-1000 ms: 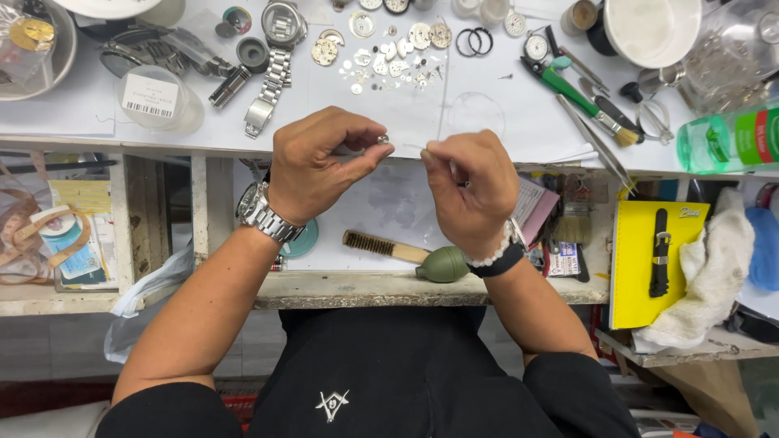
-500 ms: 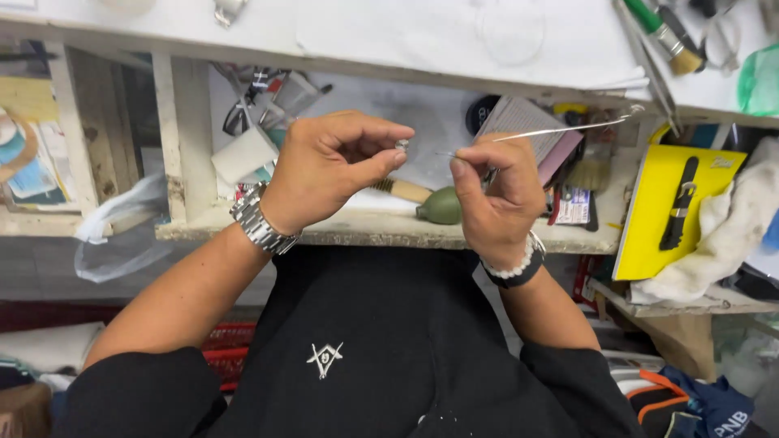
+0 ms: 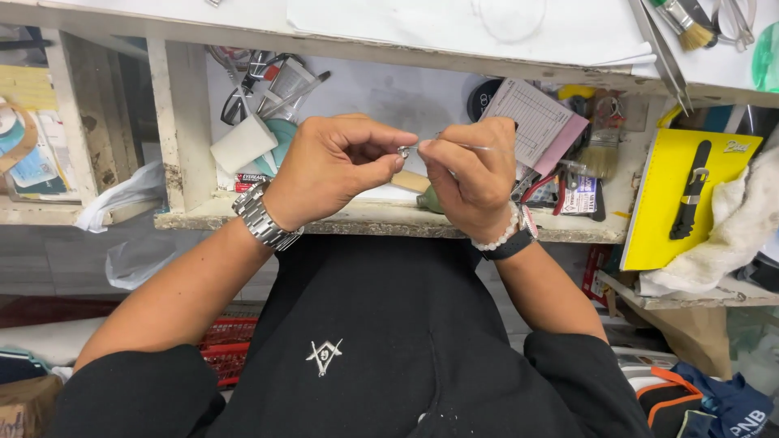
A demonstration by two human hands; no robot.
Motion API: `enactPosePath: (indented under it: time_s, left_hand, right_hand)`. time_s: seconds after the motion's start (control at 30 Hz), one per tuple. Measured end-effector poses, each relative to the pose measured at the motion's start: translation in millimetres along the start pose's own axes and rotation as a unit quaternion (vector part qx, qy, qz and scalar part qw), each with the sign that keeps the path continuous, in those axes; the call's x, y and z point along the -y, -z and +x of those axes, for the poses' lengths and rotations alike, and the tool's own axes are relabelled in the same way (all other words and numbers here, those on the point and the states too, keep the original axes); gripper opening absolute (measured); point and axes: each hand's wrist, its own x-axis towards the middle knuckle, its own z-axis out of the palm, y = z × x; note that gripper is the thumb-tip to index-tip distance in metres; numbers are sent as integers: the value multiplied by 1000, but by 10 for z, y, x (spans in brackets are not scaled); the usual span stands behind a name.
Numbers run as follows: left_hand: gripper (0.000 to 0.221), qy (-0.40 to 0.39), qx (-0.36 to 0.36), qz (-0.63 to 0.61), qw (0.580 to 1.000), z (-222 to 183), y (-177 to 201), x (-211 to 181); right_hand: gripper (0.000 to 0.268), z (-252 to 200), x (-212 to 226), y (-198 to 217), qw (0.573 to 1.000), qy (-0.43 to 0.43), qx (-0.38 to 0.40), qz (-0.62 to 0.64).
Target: Manipulating and bending a thin wire with fingers at a repair bench, likely for watch repair.
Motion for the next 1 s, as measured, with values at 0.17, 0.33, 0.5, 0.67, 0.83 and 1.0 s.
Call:
enactPosePath:
  time_s: [0.17,0.33,0.5,0.67,0.83,1.0]
  left_hand:
    - [21,0,6,2,1000,-3,4,-108]
    - [29,-34,39,88,995,46,69,-264]
    - [35,19,68,185,980,62,45,-505]
    - [44,-24,55,227,972,61,13,-491]
    - [40,-138,-29,279,950,30,-25,-298]
    - [37,-145,-57,276,948,11,-11,-202]
  right_hand:
    - [9,-55,-91,-26,997,66,-23,-39]
    - [14,-100,-181,-50,986,137,-60,-74]
    - [12,84,-32,77,975,165,22,-147]
    - [15,96,71,56,976,144,26,-164]
    - [24,179,350,33,995,-48,65,-61]
    - [25,63,370,24,981,-173,84,32]
